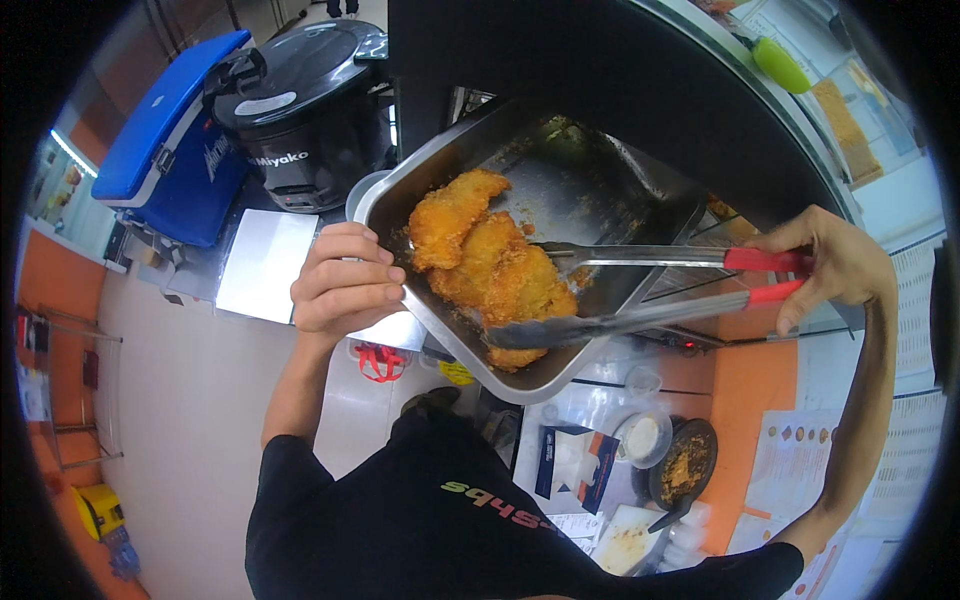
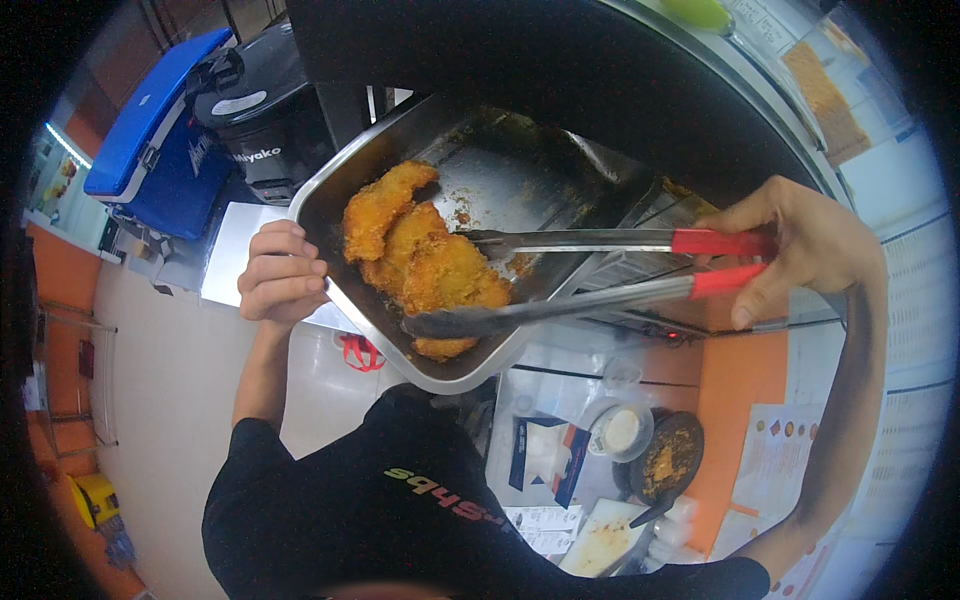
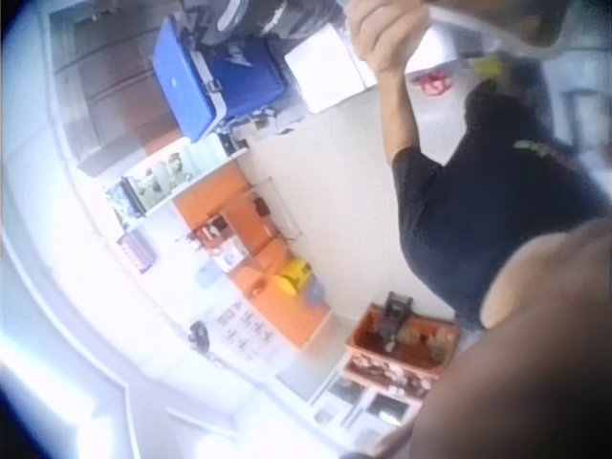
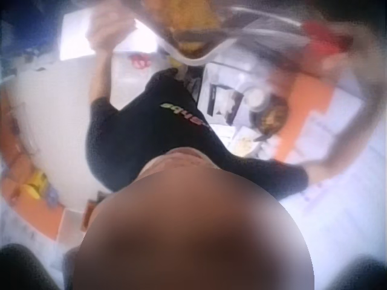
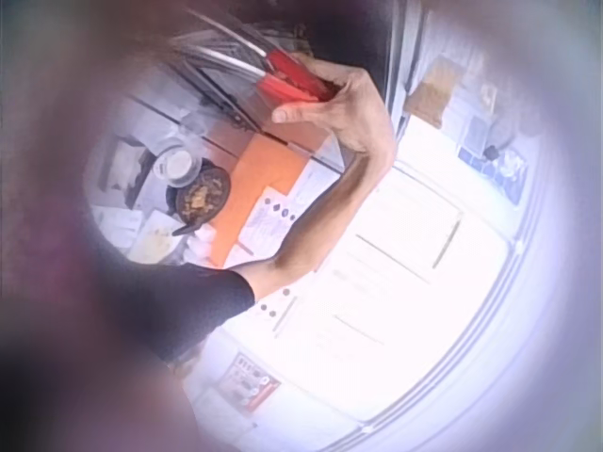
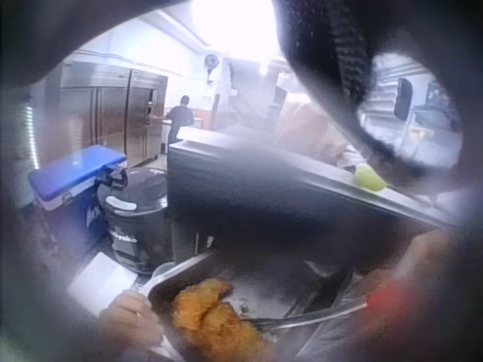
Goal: The person assembles a breakfast box by placing a bun, sliced fried chicken, and scrambled eggs into a branded container, then adds sauce in a small bag. The person uses tongs, a knife, and a ladle to handle and portion the food items.
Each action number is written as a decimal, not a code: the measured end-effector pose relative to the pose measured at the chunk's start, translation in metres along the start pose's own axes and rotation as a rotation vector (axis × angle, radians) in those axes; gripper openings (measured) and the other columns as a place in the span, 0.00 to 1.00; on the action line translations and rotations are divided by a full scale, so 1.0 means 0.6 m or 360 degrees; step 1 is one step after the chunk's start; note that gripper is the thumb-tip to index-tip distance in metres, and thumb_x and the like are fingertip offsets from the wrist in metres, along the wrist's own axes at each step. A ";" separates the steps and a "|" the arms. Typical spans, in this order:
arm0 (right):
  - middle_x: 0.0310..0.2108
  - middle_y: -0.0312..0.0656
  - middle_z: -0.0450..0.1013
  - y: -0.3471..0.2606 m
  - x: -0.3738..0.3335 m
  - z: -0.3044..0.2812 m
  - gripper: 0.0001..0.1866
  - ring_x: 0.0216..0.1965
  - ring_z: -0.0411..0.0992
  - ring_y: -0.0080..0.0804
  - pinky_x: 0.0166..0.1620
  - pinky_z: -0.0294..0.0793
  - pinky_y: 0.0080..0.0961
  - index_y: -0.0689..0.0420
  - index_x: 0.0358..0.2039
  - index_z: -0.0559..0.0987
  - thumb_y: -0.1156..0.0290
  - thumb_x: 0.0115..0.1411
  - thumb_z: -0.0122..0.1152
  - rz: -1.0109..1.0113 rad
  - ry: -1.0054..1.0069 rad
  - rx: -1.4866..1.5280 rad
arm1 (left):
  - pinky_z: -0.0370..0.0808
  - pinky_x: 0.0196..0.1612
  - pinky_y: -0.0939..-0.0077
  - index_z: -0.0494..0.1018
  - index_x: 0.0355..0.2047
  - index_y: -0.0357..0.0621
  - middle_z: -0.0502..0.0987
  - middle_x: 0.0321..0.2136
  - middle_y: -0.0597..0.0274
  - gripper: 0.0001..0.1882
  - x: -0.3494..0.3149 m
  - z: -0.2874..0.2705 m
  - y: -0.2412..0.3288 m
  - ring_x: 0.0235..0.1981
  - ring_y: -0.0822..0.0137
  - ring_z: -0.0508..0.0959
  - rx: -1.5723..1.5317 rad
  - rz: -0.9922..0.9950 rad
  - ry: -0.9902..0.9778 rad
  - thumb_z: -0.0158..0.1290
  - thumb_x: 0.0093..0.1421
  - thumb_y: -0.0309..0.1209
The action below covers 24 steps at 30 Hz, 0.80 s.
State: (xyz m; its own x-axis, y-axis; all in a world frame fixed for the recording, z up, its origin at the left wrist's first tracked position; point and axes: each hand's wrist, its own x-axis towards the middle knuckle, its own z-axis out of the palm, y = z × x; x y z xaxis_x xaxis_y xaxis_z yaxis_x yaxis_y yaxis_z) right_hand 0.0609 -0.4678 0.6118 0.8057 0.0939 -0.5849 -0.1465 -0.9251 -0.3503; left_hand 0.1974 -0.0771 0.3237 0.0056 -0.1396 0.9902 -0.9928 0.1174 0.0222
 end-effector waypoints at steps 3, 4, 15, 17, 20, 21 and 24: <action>0.35 0.41 0.83 0.006 0.014 0.012 0.42 0.34 0.76 0.19 0.41 0.76 0.20 0.67 0.53 0.81 0.62 0.37 0.87 0.0054 -0.0054 0.0057 | 0.79 0.49 0.63 0.81 0.36 0.47 0.82 0.34 0.63 0.12 -0.005 -0.003 -0.007 0.41 0.62 0.80 -0.0006 -0.0008 -0.0002 0.71 0.52 0.30; 0.34 0.40 0.83 0.012 0.023 0.023 0.40 0.33 0.76 0.19 0.40 0.76 0.20 0.67 0.52 0.82 0.62 0.39 0.87 0.0082 -0.0093 0.0210 | 0.79 0.49 0.63 0.81 0.36 0.47 0.82 0.34 0.64 0.12 -0.007 -0.003 -0.009 0.41 0.62 0.80 -0.0004 -0.0003 0.0002 0.71 0.52 0.30; 0.22 0.37 0.78 0.021 -0.026 0.023 0.32 0.21 0.71 0.18 0.25 0.69 0.20 0.67 0.48 0.84 0.54 0.50 0.78 0.0144 0.0013 0.0114 | 0.79 0.43 0.65 0.82 0.36 0.46 0.81 0.33 0.64 0.13 0.008 0.003 0.000 0.38 0.62 0.80 0.0048 0.0020 -0.0057 0.72 0.50 0.30; 0.17 0.36 0.75 0.016 -0.067 0.020 0.31 0.14 0.68 0.18 0.17 0.64 0.19 0.69 0.45 0.84 0.55 0.50 0.77 0.0192 0.0148 0.0203 | 0.77 0.40 0.66 0.82 0.36 0.46 0.81 0.32 0.64 0.14 0.020 0.013 0.004 0.37 0.62 0.80 0.0050 0.0036 -0.0061 0.73 0.49 0.29; 0.13 0.35 0.72 0.006 -0.127 0.012 0.33 0.10 0.66 0.18 0.14 0.62 0.18 0.73 0.43 0.84 0.53 0.48 0.78 0.0344 0.0266 0.0233 | 0.73 0.37 0.68 0.83 0.34 0.46 0.80 0.31 0.65 0.13 0.043 0.029 0.022 0.36 0.62 0.78 0.0054 0.0020 -0.0128 0.73 0.48 0.26; 0.12 0.36 0.71 0.002 -0.146 0.012 0.33 0.10 0.67 0.19 0.14 0.63 0.18 0.71 0.38 0.84 0.49 0.48 0.77 0.0378 0.0294 0.0212 | 0.73 0.37 0.68 0.83 0.34 0.46 0.80 0.31 0.66 0.13 0.050 0.037 0.032 0.36 0.63 0.78 0.0101 0.0003 -0.0178 0.72 0.47 0.25; 0.09 0.37 0.69 -0.003 -0.204 0.006 0.34 0.08 0.68 0.22 0.13 0.64 0.19 0.67 0.23 0.82 0.40 0.50 0.75 0.0510 0.0304 0.0077 | 0.71 0.36 0.66 0.84 0.33 0.48 0.78 0.31 0.69 0.15 0.067 0.071 0.054 0.35 0.64 0.76 0.0237 -0.0034 -0.0240 0.72 0.43 0.22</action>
State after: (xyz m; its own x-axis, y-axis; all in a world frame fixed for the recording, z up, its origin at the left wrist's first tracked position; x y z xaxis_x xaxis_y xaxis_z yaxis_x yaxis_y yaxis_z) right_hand -0.0395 -0.4763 0.6811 0.8064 -0.2725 -0.5249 -0.4321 -0.8774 -0.2085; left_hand 0.1602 -0.1207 0.3584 0.0201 -0.2872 0.9577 -0.9994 -0.0324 0.0113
